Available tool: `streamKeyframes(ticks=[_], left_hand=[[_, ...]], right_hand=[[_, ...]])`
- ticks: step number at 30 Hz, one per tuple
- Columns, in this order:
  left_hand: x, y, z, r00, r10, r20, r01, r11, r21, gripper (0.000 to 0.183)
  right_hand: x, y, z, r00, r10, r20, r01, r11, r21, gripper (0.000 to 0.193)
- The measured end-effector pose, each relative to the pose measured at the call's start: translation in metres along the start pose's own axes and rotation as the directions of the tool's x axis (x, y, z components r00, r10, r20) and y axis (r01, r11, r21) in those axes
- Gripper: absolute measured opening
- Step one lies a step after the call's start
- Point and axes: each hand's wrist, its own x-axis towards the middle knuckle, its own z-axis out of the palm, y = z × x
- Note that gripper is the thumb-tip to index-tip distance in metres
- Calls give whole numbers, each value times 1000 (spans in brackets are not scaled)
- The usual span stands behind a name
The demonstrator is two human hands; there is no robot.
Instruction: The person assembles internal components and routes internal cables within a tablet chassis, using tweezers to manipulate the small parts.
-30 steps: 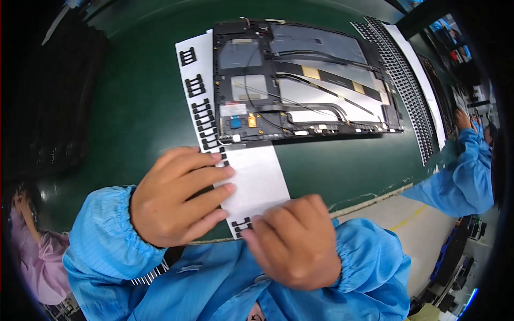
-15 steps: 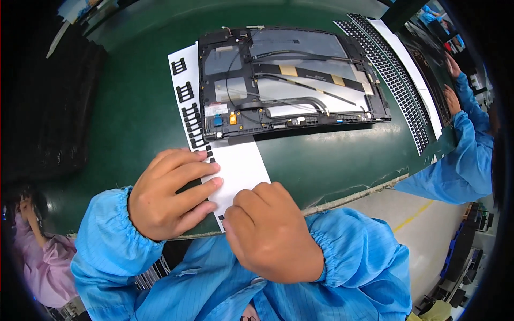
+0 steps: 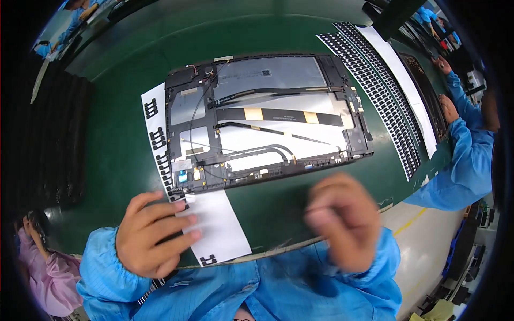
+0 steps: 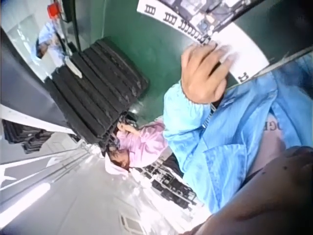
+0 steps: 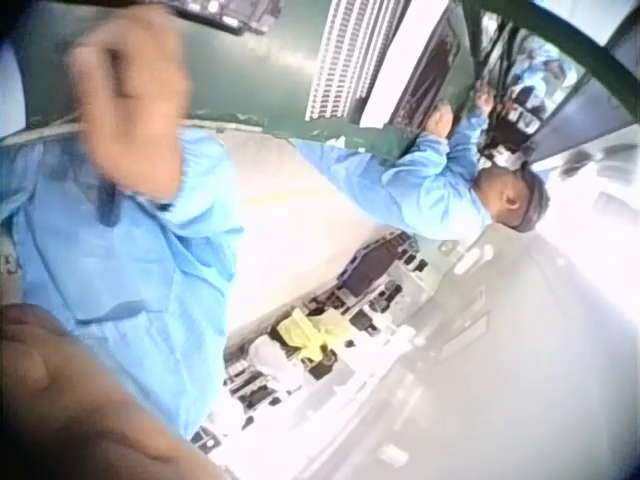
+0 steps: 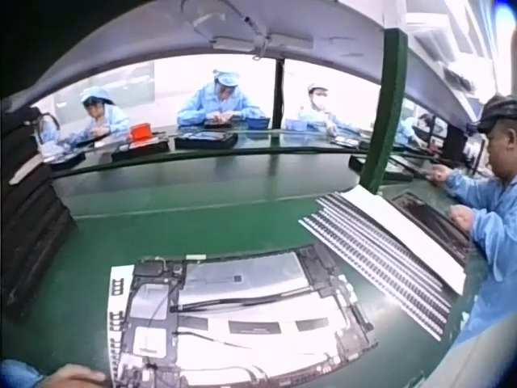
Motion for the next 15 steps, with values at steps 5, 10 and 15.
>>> streamKeyframes(ticks=[5, 10, 15], left_hand=[[50, 8, -8, 984, 153, -88, -156, 987, -34, 23], [97, 5, 18, 948, 298, -113, -295, 954, 50, 24], [111, 3, 23, 950, 311, -42, -311, 950, 3, 25]], right_hand=[[-2, 0, -61, 919, 84, -386, -132, 986, -99, 6], [9, 12, -57, 975, 97, -200, -124, 984, -127, 5], [8, 17, -45, 983, 62, -174, -118, 936, -332, 6]])
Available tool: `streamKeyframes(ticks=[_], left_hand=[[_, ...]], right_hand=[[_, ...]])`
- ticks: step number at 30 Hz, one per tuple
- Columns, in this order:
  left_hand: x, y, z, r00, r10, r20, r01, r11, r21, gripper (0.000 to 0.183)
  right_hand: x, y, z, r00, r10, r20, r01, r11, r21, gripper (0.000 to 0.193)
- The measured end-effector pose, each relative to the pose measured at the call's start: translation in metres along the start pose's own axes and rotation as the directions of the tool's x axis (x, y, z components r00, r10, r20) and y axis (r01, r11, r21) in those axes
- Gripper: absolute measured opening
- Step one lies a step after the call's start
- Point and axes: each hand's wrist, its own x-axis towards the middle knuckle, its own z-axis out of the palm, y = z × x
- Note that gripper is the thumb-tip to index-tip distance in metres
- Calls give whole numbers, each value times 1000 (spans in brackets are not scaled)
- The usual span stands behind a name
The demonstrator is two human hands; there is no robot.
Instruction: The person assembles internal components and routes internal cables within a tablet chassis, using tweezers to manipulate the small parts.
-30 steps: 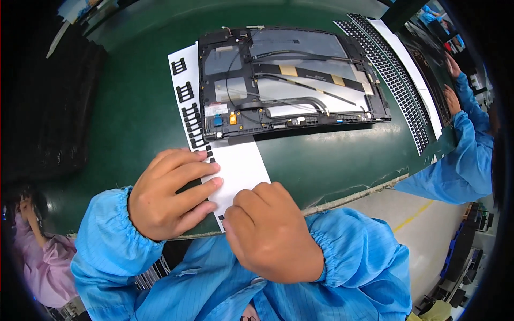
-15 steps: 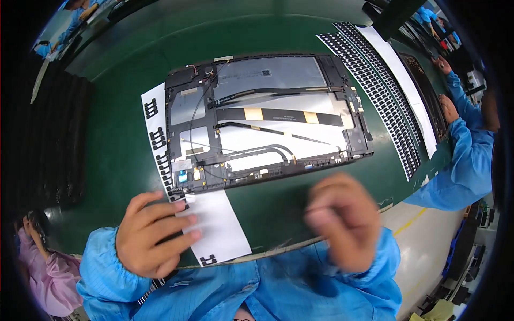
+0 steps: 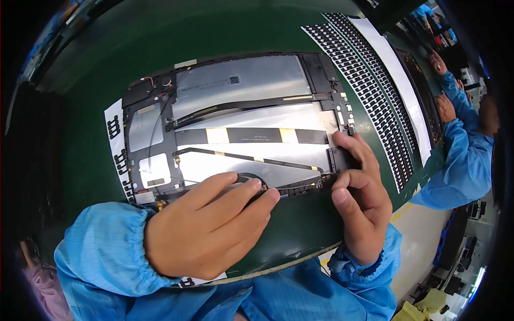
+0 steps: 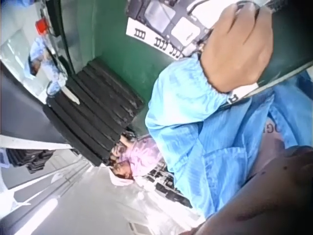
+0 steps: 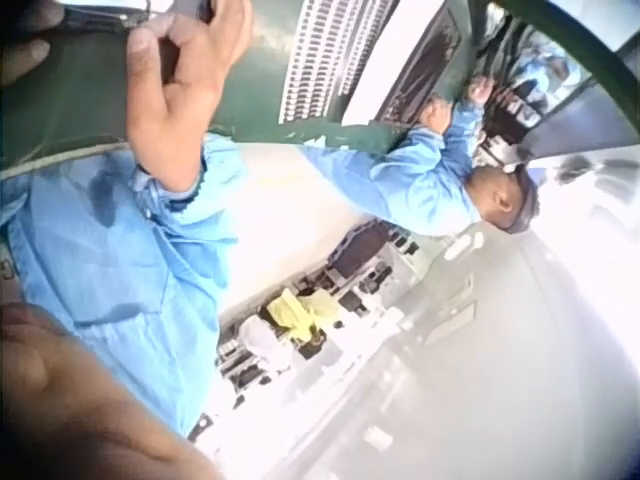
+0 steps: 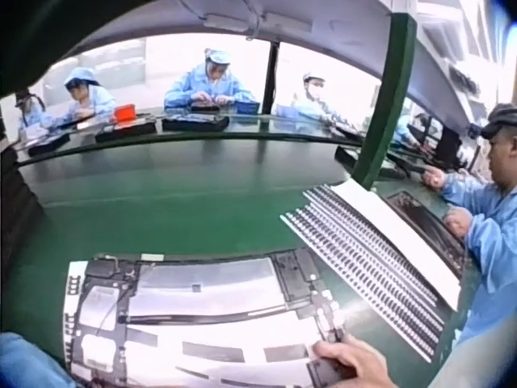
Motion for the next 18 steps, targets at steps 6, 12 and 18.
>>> streamKeyframes(ticks=[6, 12, 18], left_hand=[[1, 2, 0, 998, -49, 36, 49, 999, 3, 21], [2, 2, 0, 997, -65, 35, 65, 998, -8, 21], [22, 10, 4, 999, 47, -23, -46, 998, 44, 20]], right_hand=[[6, -1, -4, 998, -30, 50, 34, 996, -84, 6], [7, -2, -3, 999, -20, 44, 26, 990, -142, 6], [7, -3, -1, 999, -15, 30, 20, 988, -154, 7]])
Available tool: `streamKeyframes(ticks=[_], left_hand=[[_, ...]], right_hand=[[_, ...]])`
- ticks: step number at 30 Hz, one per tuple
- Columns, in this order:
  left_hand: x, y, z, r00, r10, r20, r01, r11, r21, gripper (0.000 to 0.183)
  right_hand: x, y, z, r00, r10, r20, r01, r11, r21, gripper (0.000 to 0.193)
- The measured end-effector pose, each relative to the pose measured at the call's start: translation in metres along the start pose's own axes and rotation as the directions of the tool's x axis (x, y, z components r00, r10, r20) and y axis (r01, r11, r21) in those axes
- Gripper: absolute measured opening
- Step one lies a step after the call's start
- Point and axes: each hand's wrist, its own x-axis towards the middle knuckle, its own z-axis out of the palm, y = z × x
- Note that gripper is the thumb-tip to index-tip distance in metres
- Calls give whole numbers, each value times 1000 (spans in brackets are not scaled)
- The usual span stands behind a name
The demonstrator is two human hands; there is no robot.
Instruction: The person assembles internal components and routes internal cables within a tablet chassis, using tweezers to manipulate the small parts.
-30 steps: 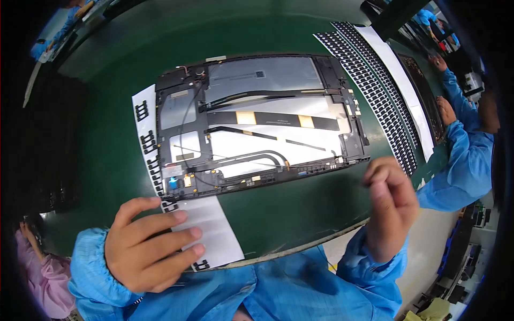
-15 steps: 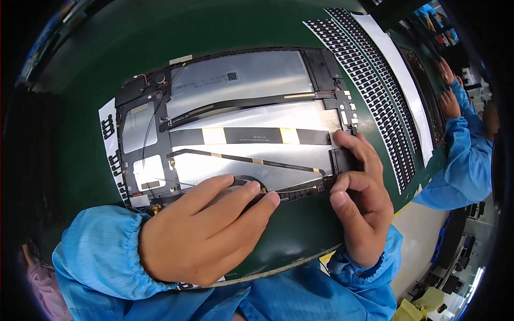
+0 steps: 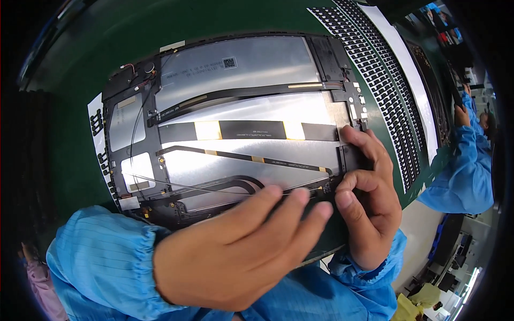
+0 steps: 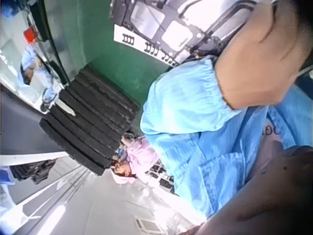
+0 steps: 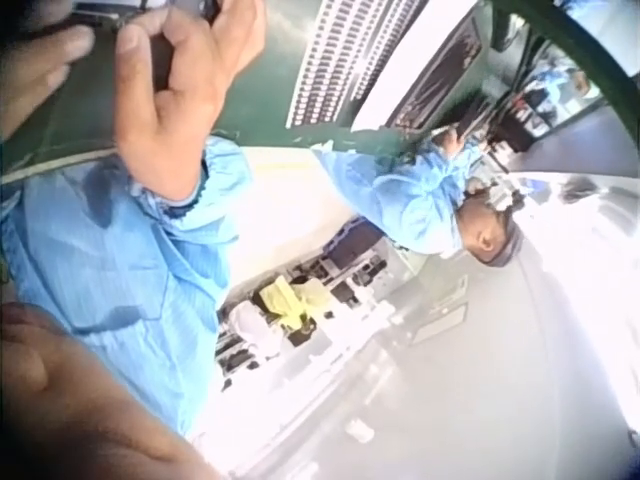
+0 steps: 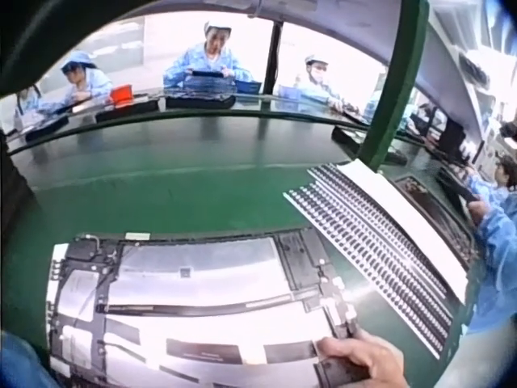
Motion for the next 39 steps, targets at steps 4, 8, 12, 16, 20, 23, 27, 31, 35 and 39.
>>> streamKeyframes(ticks=[4, 8, 12, 16, 20, 23, 27, 31, 35, 39], left_hand=[[7, -2, 15, 999, 16, 31, -18, 997, 69, 24], [6, -2, 14, 999, -4, 33, 3, 1000, 10, 25], [8, -1, 15, 1000, -20, 18, 20, 1000, -6, 23], [7, -1, 16, 1000, -7, 3, 7, 1000, -5, 21], [6, -3, 16, 1000, -7, 7, 7, 1000, 4, 20], [6, -3, 17, 1000, 0, -5, 0, 1000, 20, 19], [7, -2, 17, 1000, -2, -12, 2, 1000, 7, 19], [7, -4, 15, 999, 40, -13, -40, 999, 23, 21], [7, 1, 15, 999, -45, -7, 45, 998, -41, 26], [3, -3, 8, 995, -90, 33, 95, 969, -229, 38]], right_hand=[[-1, 1, 1, 1000, -13, -27, 12, 1000, -16, 9], [-5, 1, 4, 992, -32, -123, 25, 998, -52, 15], [-8, 6, 1, 975, 37, -221, -28, 999, 40, 17], [-4, 0, -2, 991, -43, -124, 40, 999, -30, 20], [-2, 1, 3, 991, -66, -115, 51, 990, -133, 19], [-2, 1, 5, 988, -59, -143, 41, 991, -127, 19], [1, 1, 3, 987, -65, -146, 52, 994, -97, 18], [0, -3, 2, 986, -76, -149, 58, 992, -116, 17], [-1, 1, 6, 978, -84, -191, 72, 995, -68, 15], [-7, 16, 6, 970, -67, -233, 94, 990, 105, 19]])
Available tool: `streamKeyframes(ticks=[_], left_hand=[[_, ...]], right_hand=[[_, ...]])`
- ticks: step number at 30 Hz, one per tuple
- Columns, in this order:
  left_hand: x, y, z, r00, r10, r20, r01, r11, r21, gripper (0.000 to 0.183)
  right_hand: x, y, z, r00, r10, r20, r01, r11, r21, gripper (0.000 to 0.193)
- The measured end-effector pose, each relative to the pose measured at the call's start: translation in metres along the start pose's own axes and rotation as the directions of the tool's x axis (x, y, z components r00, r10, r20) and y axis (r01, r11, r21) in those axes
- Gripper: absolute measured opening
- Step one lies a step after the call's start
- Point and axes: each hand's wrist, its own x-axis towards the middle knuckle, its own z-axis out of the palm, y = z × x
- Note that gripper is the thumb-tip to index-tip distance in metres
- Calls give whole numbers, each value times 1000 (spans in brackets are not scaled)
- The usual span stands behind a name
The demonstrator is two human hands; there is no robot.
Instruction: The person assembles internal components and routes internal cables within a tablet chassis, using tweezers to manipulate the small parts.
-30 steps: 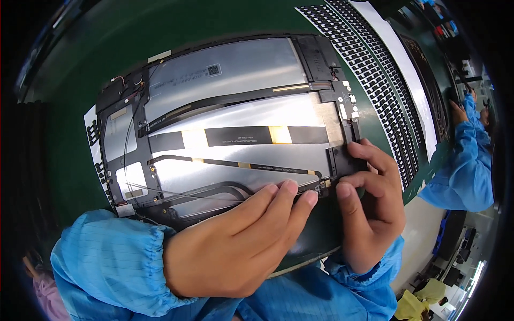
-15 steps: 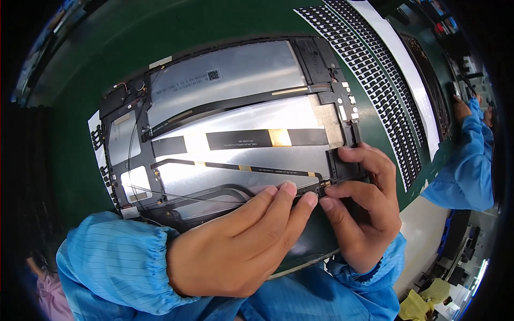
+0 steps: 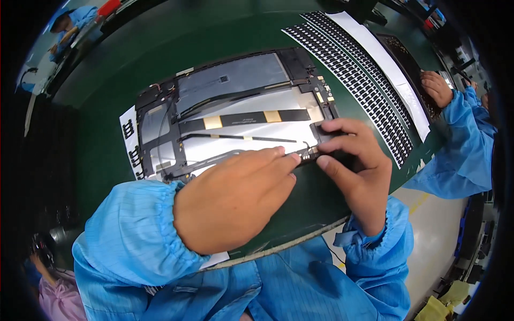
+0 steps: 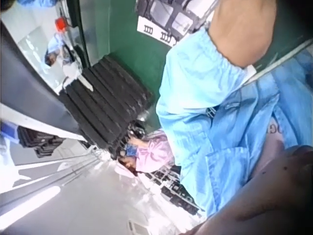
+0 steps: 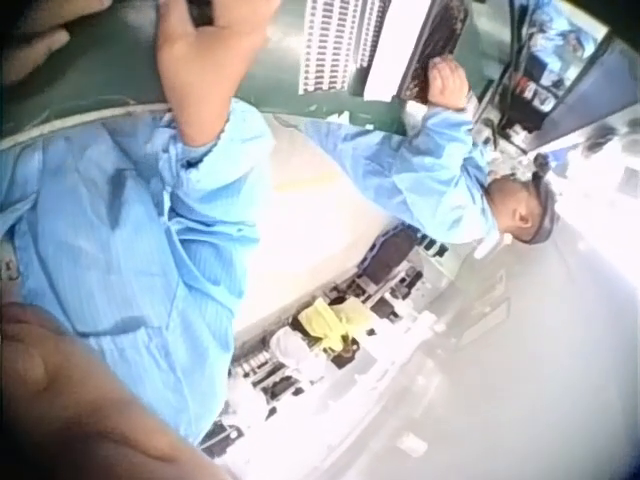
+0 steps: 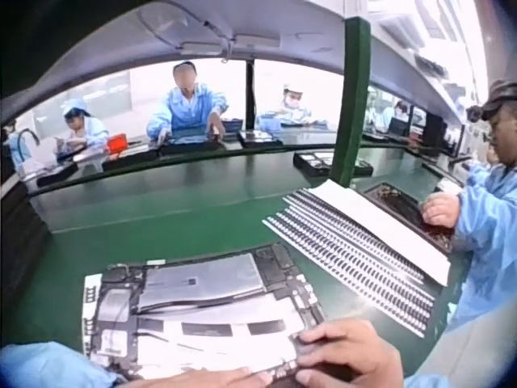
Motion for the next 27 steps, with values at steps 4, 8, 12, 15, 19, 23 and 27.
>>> streamKeyframes(ticks=[4, 8, 12, 15, 19, 23, 27], left_hand=[[-11, 6, -1, 1000, 1, -19, 1, 993, 119, 38], [-12, 8, 4, 998, -4, -67, 16, 984, 178, 37], [-3, 4, 10, 994, 57, -88, -37, 975, 218, 33], [3, 2, 18, 989, 123, -82, -92, 946, 310, 28], [-4, 7, 7, 994, 104, -34, -88, 946, 312, 30], [-32, 21, -23, 997, -65, -45, 74, 969, 235, 53], [-84, 14, -42, 814, -483, -323, 555, 810, 189, 85]], right_hand=[[-3, 5, -7, 999, 36, -14, -33, 981, 192, 23], [-1, 9, -7, 999, -39, 15, 38, 996, 76, 22], [1, 9, -2, 999, -43, -19, 45, 995, 92, 19], [3, 2, 3, 996, -59, -68, 56, 998, -37, 16], [7, -1, 2, 991, -129, -31, 124, 983, -138, 16], [7, 13, -5, 998, -45, -49, 49, 995, 83, 26], [15, 21, -26, 976, 203, -74, -206, 977, -44, 33]])
